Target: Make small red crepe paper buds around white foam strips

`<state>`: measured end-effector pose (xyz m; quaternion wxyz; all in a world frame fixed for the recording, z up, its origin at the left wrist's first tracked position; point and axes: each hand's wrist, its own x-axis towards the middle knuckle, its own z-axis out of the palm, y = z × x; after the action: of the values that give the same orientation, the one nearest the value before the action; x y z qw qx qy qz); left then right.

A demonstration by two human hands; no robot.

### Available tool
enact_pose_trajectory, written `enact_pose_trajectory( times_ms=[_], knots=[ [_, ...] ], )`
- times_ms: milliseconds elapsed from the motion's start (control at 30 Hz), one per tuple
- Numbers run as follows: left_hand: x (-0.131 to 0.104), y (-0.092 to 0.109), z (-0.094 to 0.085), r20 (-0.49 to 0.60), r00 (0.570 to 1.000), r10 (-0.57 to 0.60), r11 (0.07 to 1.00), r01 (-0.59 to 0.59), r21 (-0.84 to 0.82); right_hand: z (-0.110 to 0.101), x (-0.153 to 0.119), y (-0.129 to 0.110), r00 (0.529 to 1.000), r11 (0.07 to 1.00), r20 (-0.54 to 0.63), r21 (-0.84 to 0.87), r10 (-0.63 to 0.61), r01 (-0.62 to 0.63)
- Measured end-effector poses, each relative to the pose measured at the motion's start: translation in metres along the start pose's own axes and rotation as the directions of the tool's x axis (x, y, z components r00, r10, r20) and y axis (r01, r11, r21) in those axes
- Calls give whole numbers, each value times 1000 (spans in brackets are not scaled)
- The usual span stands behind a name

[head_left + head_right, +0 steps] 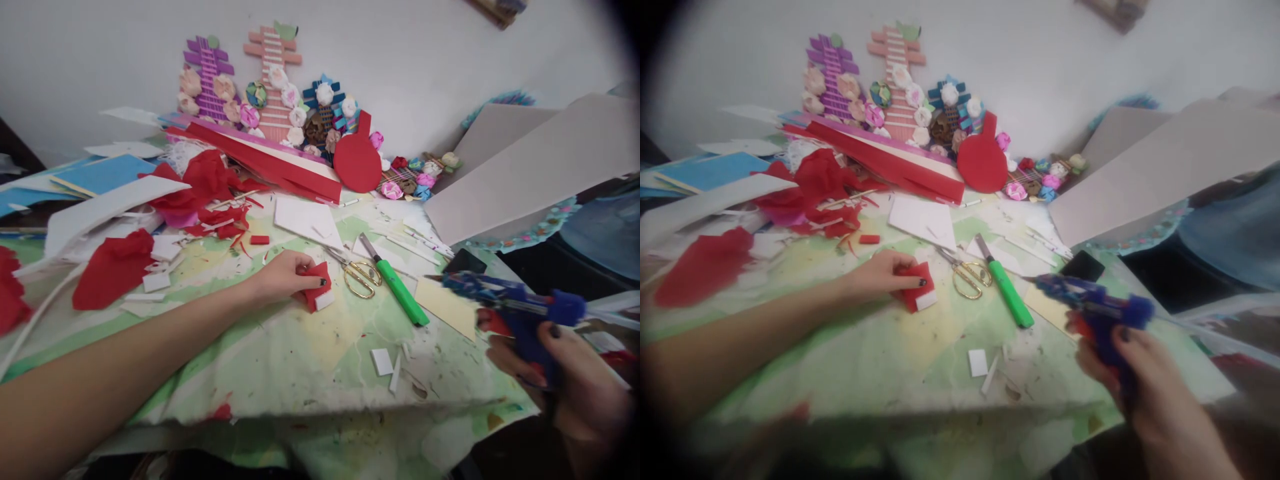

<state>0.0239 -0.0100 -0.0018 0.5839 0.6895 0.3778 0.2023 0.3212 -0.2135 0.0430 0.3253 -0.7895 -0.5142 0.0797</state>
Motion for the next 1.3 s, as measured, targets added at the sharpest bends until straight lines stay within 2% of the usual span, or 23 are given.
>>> enact_pose_trajectory(
  times_ms=[33,67,100,133,200,300,400,600,800,1100,1300],
  knots=[
    [0,-1,0,5,1000,7,1000,-7,7,10,-3,-9,994,994,106,99,23,-33],
    [0,-2,-1,10,1000,11,1000,-11,16,19,-6,-18,966,952,258,283,38,-113],
    [1,-2,-1,14,1000,13,1000,-13,26,29,-8,-27,916,881,402,429,15,-202],
    [1,-3,-2,19,1000,14,999,-14,36,39,-9,-34,875,822,484,507,-24,-258],
    [2,-5,-3,23,1000,18,998,-20,54,57,-8,-47,829,785,551,553,-95,-278],
    [3,-5,-3,29,999,19,998,-21,67,74,-4,-60,812,819,568,524,-134,-232],
    [2,-4,-3,34,999,7,999,-8,51,81,0,-66,809,872,567,464,-153,-160],
    [0,0,-1,58,998,-34,998,37,-59,85,2,-66,813,909,564,401,-143,-118],
    [-1,2,1,85,995,-49,991,59,-122,91,1,-65,811,900,571,410,-128,-147],
    [0,1,0,76,996,-52,993,59,-98,92,3,-65,822,907,560,392,-103,-154],
    [1,-1,-1,53,999,-10,1000,11,-10,89,5,-66,832,914,544,385,-112,-129]
  ],
)
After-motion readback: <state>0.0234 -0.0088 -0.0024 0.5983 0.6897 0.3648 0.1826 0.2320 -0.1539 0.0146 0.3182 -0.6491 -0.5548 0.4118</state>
